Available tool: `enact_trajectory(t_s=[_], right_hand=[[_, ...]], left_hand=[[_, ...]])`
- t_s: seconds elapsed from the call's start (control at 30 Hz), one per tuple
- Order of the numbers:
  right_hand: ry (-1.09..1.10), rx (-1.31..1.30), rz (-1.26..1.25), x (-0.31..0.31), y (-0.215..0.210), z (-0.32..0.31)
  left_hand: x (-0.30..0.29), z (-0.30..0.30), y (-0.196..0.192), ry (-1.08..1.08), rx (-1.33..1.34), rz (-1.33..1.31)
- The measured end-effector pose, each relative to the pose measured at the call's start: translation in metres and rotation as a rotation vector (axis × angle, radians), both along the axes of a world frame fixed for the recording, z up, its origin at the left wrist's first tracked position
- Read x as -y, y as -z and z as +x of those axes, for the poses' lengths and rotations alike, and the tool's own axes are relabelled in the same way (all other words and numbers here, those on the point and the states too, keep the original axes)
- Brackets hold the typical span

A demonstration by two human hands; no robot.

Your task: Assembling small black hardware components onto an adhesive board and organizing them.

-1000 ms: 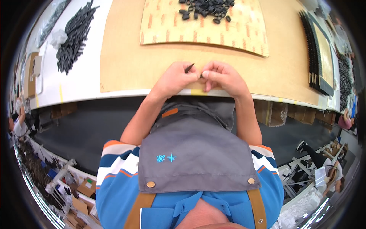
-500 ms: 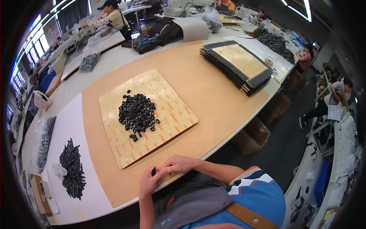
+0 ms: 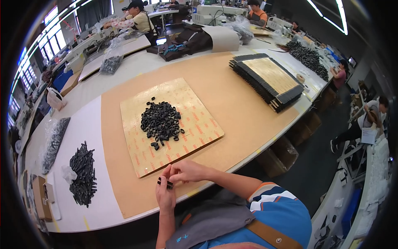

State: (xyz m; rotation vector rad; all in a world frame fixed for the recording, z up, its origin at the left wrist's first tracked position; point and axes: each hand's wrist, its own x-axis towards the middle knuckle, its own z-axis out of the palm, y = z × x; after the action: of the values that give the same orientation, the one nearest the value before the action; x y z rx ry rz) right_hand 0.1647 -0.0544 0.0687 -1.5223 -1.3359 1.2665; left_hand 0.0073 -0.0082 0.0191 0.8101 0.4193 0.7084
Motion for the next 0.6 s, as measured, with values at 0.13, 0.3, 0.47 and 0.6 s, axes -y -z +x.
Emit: enact_trajectory(t_s=[0.13, 0.3, 0.47, 0.6], right_hand=[[0.136, -0.147, 0.135, 0.007, 0.035, -0.028], [0.308, -0.494, 0.125, 0.013, 0.032, -0.011], [0.299, -0.476, -0.011, 0.023, 0.035, -0.003], [0.367, -0.495, 0.026, 0.022, 0.046, -0.006]], left_hand=[[0.01, 0.013, -0.008, -0.023, 0.014, 0.03], [0.001, 0.014, 0.01, -0.112, -0.104, 0.076], [-0.002, 0.004, 0.006, 0.014, -0.159, 0.017], [0.005, 0.009, 0.016, -0.085, -0.352, 0.214]])
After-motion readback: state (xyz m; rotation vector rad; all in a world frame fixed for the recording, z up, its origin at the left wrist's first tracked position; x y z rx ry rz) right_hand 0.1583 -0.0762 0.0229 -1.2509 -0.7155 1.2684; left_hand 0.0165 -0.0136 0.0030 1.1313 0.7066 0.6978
